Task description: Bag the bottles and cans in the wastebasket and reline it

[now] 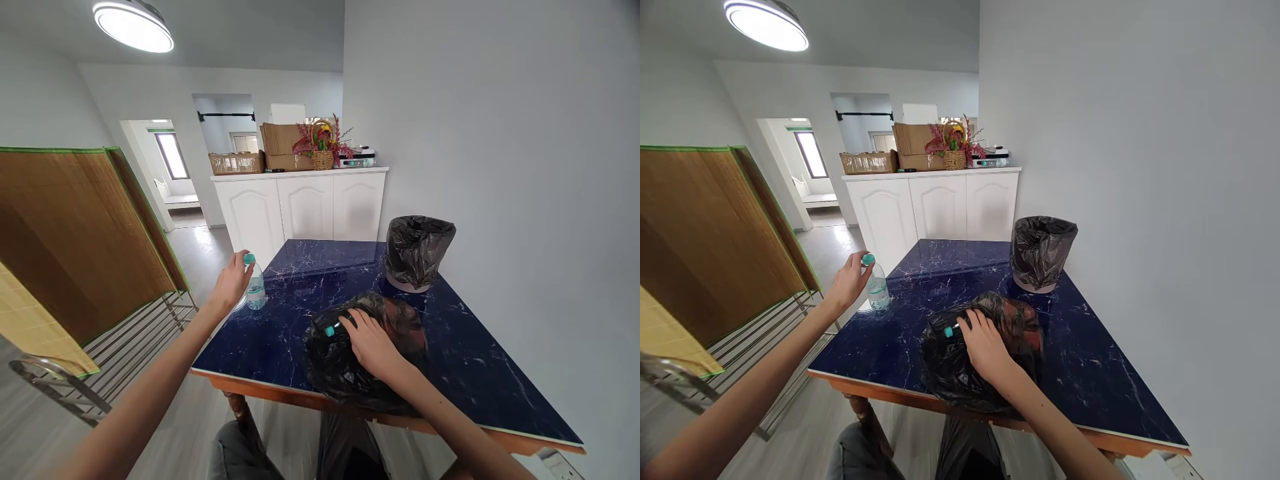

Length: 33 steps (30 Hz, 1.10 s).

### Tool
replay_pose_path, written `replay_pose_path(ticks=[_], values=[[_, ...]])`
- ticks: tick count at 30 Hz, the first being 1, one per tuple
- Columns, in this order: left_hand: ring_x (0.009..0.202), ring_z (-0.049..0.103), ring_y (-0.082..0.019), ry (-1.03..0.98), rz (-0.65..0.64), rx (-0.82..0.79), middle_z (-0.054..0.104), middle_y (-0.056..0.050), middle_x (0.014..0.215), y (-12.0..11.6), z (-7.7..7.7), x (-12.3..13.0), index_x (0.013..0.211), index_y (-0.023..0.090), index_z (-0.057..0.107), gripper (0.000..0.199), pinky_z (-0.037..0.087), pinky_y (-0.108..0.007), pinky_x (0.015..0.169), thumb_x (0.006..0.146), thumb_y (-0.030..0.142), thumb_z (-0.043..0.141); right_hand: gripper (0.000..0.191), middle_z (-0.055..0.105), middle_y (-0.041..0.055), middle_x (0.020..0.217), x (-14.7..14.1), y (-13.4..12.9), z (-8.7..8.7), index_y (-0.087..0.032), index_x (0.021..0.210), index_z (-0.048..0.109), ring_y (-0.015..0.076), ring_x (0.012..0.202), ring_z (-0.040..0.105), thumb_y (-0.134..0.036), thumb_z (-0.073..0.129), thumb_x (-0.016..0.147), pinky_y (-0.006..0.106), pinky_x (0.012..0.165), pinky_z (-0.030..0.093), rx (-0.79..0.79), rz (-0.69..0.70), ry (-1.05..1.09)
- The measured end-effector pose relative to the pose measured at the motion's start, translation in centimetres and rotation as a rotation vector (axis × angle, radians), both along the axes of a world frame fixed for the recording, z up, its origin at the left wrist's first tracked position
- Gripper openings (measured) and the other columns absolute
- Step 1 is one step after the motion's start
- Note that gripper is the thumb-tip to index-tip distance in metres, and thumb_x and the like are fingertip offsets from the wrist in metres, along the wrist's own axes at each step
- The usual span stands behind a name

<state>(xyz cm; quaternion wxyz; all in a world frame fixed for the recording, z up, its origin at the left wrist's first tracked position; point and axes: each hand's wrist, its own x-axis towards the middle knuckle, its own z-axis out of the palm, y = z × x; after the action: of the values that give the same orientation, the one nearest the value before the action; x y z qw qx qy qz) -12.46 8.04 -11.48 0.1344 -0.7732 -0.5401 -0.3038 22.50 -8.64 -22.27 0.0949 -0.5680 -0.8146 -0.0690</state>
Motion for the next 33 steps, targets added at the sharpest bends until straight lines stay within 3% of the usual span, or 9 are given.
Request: replay_pose_path(ticks=[4,11,16,21,23,27,30,33], values=[[0.103,0.074,-0.032,-0.034,0.028,-0.022,0.062,-0.020,0.138,1.8,-0.4,-0.2,0.139,0.018,0.049,0.036,0.056,-0.041,0.081,0.108,0.036,0.044,0.066,0.049,0.0184,0.161,-0.4,2.2,0.6,-0.015,0.155,0.052,0.0391,0.150,0.042,-0.001,0.053,0.090,0.049,0.117,0.042,-0.019,0.033,-0.047],[0.105,0.074,-0.030,-0.110,0.068,-0.050,0.064,-0.020,0.137,3.7,-0.9,-0.1,0.137,0.018,0.048,0.034,0.056,-0.041,0.088,0.107,0.035,0.048,0.060,0.056,0.0219,0.150,-0.9,5.4,0.6,-0.014,0.141,0.062,0.0375,0.143,0.047,-0.001,0.062,0.082,0.048,0.114,0.039,-0.046,0.076,-0.097],[0.108,0.074,-0.033,-0.179,0.111,-0.077,0.067,-0.022,0.131,4.3,-1.1,-0.4,0.137,0.015,0.045,0.041,0.057,-0.045,0.091,0.103,0.035,0.056,0.048,0.061,0.0217,0.143,-0.9,5.4,0.8,-0.015,0.129,0.068,0.0367,0.137,0.052,-0.002,0.065,0.083,0.049,0.113,0.040,-0.032,0.112,-0.084],[0.107,0.074,-0.035,-0.245,0.135,-0.114,0.072,-0.021,0.117,4.2,-0.9,-0.8,0.143,0.010,0.038,0.060,0.059,-0.049,0.089,0.098,0.038,0.064,0.040,0.063,0.0163,0.143,0.2,3.6,2.3,-0.020,0.128,0.069,0.0344,0.138,0.053,-0.010,0.071,0.089,0.051,0.118,0.038,0.027,0.196,-0.011],[0.122,0.067,-0.040,-0.256,0.139,-0.084,0.066,-0.026,0.128,3.2,-0.8,-0.6,0.146,0.007,0.036,0.070,0.057,-0.053,0.097,0.095,0.042,0.069,0.038,0.062,0.0142,0.146,0.9,2.7,3.1,-0.022,0.132,0.067,0.0332,0.139,0.053,-0.015,0.069,0.094,0.051,0.120,0.039,0.058,0.214,0.035],[0.155,0.034,-0.044,-0.221,0.074,0.083,0.038,-0.032,0.159,-1.1,-1.1,1.2,0.149,0.007,0.038,0.074,0.037,-0.060,0.123,0.094,0.045,0.070,0.038,0.058,0.0122,0.152,2.5,0.6,5.3,-0.025,0.140,0.061,0.0314,0.143,0.052,-0.024,0.064,0.102,0.051,0.118,0.044,0.130,0.212,0.182],[0.148,0.046,-0.038,-0.129,-0.217,0.219,0.049,-0.024,0.151,-5.9,-1.8,3.7,0.143,0.015,0.048,0.050,0.040,-0.056,0.123,0.102,0.039,0.062,0.035,0.061,0.0094,0.149,3.0,-1.3,8.0,-0.029,0.139,0.060,0.0308,0.139,0.056,-0.032,0.064,0.104,0.051,0.115,0.049,0.150,0.222,0.442],[0.139,0.056,-0.031,-0.073,-0.497,0.080,0.060,-0.015,0.143,-10.7,-2.2,6.7,0.145,0.024,0.049,0.046,0.045,-0.052,0.120,0.103,0.037,0.063,0.033,0.065,0.0069,0.143,2.4,-3.5,11.3,-0.032,0.136,0.061,0.0290,0.130,0.062,-0.037,0.066,0.104,0.048,0.109,0.054,0.086,0.238,0.677]])
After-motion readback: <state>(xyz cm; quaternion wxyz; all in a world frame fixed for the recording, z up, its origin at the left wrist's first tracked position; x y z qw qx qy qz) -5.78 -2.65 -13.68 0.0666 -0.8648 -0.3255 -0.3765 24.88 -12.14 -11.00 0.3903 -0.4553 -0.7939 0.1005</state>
